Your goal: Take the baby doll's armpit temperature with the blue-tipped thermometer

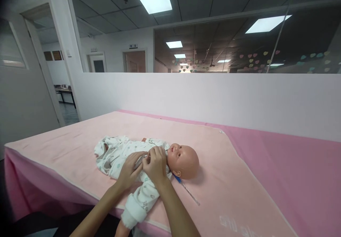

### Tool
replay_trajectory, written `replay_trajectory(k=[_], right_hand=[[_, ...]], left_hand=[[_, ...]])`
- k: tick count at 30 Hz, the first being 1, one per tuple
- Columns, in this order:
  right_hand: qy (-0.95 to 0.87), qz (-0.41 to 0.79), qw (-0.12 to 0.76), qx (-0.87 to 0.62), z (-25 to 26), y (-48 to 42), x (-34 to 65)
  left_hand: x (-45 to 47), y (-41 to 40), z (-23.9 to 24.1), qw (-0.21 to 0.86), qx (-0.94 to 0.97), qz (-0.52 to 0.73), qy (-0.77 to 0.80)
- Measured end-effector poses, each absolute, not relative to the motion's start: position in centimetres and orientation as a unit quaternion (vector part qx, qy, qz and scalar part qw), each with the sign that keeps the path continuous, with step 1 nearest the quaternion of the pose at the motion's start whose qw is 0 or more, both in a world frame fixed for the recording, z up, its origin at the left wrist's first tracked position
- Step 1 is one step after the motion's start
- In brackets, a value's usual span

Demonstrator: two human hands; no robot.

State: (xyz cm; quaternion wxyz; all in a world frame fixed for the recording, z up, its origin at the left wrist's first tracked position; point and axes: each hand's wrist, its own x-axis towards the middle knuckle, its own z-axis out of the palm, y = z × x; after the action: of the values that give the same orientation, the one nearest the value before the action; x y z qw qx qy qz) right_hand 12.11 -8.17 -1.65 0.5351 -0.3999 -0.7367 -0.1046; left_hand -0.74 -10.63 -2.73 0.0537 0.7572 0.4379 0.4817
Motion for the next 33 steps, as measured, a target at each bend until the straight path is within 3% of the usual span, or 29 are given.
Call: replay_trajectory(k=[19, 26, 33], right_hand=[[-0.733, 0.075, 0.545, -0.400, -1.5, -7.3, 12.6], [-0.737, 0.088, 0.546, -0.388, -1.5, -7.0, 12.7], [-0.751, 0.085, 0.537, -0.376, -1.4, -7.2, 12.8]], left_hand=[[-0.5, -9.6, -3.7, -0.024, 0.747, 0.453, 0.485], [-0.4, -9.1, -4.6, -0.077, 0.747, 0.448, 0.485], [-0.6, -9.1, -4.8, -0.051, 0.749, 0.459, 0.475]])
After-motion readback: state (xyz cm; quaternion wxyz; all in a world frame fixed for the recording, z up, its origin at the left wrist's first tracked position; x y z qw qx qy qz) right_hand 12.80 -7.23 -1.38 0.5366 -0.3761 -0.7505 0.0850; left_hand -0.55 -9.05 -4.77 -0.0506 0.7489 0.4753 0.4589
